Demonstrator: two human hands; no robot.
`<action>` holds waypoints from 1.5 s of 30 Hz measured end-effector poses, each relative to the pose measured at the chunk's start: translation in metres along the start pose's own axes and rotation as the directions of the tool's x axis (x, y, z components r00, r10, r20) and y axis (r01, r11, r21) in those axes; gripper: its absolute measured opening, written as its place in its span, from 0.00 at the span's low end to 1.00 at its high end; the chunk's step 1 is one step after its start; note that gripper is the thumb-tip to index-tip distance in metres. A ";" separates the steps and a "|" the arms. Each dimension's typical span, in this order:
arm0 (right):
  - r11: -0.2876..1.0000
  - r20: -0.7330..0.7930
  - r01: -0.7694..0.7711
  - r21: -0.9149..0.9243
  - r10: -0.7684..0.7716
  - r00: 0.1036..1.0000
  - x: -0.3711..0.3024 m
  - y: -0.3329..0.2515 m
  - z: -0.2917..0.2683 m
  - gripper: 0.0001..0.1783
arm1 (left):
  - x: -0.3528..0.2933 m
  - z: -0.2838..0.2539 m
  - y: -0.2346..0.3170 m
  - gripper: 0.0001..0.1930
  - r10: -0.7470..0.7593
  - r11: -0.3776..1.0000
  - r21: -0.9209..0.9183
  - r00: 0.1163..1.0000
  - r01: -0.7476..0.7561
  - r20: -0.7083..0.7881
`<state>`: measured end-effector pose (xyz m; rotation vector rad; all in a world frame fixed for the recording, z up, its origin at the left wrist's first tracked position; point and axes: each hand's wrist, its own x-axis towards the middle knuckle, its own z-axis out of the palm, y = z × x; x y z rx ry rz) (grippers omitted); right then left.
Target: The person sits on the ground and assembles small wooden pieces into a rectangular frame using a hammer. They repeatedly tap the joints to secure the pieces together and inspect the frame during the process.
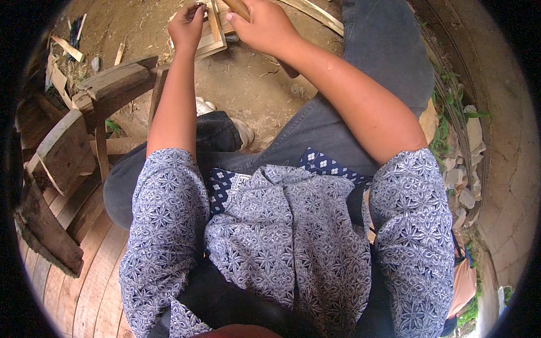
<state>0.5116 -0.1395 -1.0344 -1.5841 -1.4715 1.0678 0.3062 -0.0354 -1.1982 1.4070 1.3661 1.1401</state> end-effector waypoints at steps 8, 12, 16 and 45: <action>0.991 0.044 -0.036 -0.126 0.042 0.998 -0.003 0.009 0.013 0.20 | 0.001 -0.007 -0.002 0.07 0.059 0.993 0.101 0.998 -0.060 0.010; 0.987 0.073 0.041 -0.158 -0.030 0.997 -0.004 0.021 0.026 0.19 | -0.004 -0.014 0.016 0.07 0.014 0.975 0.220 0.999 -0.021 0.036; 0.979 0.094 0.090 -0.183 -0.074 0.993 -0.007 0.022 0.044 0.19 | -0.006 -0.028 0.025 0.08 0.089 0.939 0.329 0.995 -0.096 0.037; 0.985 -0.042 0.164 -0.046 -0.166 0.985 -0.019 -0.059 0.076 0.18 | -0.019 -0.074 0.009 0.10 0.130 0.937 0.327 0.991 -0.119 -0.012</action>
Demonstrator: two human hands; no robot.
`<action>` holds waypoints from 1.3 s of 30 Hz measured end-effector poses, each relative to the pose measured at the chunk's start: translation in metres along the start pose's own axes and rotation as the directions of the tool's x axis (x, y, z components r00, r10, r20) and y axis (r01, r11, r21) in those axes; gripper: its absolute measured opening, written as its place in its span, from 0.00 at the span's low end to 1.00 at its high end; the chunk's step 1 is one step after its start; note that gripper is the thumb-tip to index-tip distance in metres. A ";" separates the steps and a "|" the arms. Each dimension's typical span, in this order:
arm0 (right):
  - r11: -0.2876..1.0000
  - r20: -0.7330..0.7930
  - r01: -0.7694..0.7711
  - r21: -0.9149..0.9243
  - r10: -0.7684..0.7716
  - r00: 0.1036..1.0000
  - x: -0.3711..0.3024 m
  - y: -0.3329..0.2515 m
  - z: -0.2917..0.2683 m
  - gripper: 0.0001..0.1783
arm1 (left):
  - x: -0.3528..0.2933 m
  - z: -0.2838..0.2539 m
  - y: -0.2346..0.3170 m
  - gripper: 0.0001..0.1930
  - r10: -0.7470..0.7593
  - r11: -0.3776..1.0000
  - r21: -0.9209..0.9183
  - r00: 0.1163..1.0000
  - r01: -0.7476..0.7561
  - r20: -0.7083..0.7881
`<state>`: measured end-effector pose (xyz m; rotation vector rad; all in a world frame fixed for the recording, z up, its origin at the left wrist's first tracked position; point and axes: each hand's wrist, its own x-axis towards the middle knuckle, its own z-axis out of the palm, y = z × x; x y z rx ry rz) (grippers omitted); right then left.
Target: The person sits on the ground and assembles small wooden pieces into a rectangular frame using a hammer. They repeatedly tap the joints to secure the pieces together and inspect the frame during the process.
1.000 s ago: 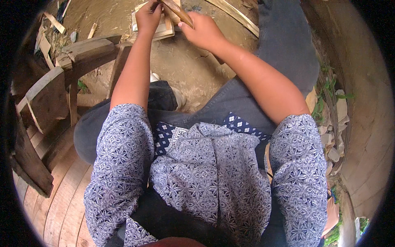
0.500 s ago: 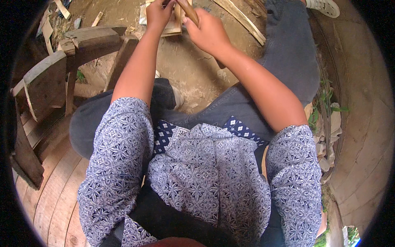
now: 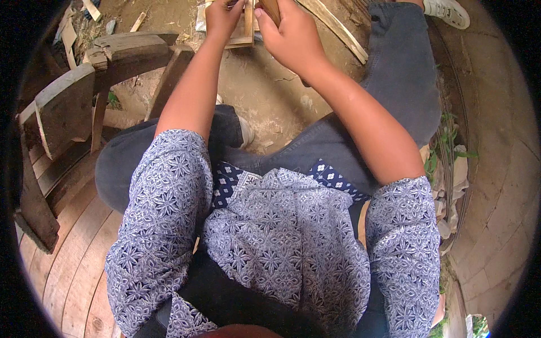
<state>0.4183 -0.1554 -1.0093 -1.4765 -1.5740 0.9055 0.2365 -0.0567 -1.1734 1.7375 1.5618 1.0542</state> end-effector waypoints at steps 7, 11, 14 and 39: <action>0.978 0.092 -0.060 -0.198 0.080 0.993 -0.007 0.047 0.009 0.17 | -0.003 0.006 0.010 0.10 -0.089 0.996 0.003 0.994 0.089 0.062; 0.998 0.096 -0.011 -0.057 0.016 0.995 -0.004 0.002 0.002 0.16 | 0.002 0.002 0.000 0.09 -0.024 0.999 -0.043 1.000 0.024 0.001; 0.991 0.080 0.008 -0.136 0.003 0.997 -0.012 0.041 0.011 0.15 | 0.001 0.009 0.002 0.09 -0.052 0.988 -0.143 0.998 0.057 0.036; 0.959 0.174 -0.036 -0.282 0.088 0.981 -0.016 0.020 0.014 0.13 | -0.013 -0.011 0.012 0.09 -0.057 0.998 -0.020 0.998 0.058 0.039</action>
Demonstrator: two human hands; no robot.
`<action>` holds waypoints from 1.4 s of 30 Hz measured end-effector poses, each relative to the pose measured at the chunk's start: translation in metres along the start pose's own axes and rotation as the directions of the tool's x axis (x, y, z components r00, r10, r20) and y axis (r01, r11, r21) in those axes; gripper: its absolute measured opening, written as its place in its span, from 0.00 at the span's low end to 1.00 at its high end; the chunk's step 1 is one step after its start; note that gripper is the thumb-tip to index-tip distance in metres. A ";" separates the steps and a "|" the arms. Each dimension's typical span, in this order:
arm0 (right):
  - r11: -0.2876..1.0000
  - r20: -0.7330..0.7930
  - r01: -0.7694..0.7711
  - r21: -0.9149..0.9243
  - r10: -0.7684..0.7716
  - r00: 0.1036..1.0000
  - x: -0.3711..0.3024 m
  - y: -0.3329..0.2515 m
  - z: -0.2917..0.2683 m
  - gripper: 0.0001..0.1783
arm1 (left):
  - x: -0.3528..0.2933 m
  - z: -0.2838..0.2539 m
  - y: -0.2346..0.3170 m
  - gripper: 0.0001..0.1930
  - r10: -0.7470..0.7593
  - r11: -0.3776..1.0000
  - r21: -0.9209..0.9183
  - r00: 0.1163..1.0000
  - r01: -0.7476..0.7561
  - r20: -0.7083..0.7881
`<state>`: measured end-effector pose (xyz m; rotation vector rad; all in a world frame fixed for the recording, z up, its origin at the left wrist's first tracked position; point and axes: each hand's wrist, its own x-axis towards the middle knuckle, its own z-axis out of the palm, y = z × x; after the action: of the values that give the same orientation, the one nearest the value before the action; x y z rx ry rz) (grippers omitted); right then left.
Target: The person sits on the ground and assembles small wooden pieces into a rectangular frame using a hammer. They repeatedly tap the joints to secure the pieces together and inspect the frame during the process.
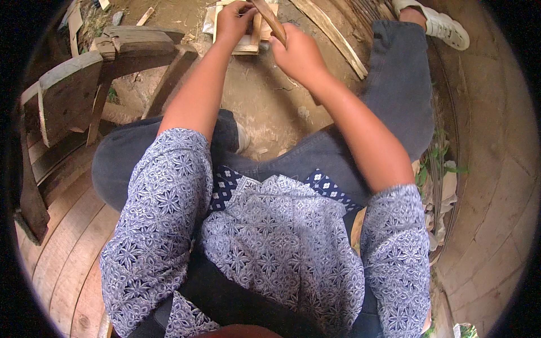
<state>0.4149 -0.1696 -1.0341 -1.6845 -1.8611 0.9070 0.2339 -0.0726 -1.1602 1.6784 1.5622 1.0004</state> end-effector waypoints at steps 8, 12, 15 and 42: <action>0.999 -0.062 0.050 0.005 -0.049 0.997 0.009 0.000 0.008 0.13 | 0.013 -0.006 -0.011 0.11 0.145 0.989 0.045 0.989 -0.143 -0.024; 0.990 -0.081 0.001 0.140 0.011 0.997 0.013 -0.059 -0.008 0.14 | 0.018 -0.033 -0.004 0.10 0.048 0.997 -0.056 0.998 -0.050 -0.035; 0.959 -0.137 0.081 0.271 -0.045 0.990 0.004 -0.102 -0.023 0.14 | 0.012 -0.049 0.003 0.09 0.124 0.991 0.056 0.990 -0.121 -0.066; 0.932 0.138 -0.204 0.300 0.169 0.976 0.006 -0.069 0.007 0.20 | -0.011 -0.026 0.043 0.13 -0.289 0.957 -0.100 0.897 0.272 -0.335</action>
<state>0.3623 -0.1672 -0.9888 -1.6574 -1.5385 1.3218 0.2332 -0.0893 -1.1115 1.2376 1.9233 1.2143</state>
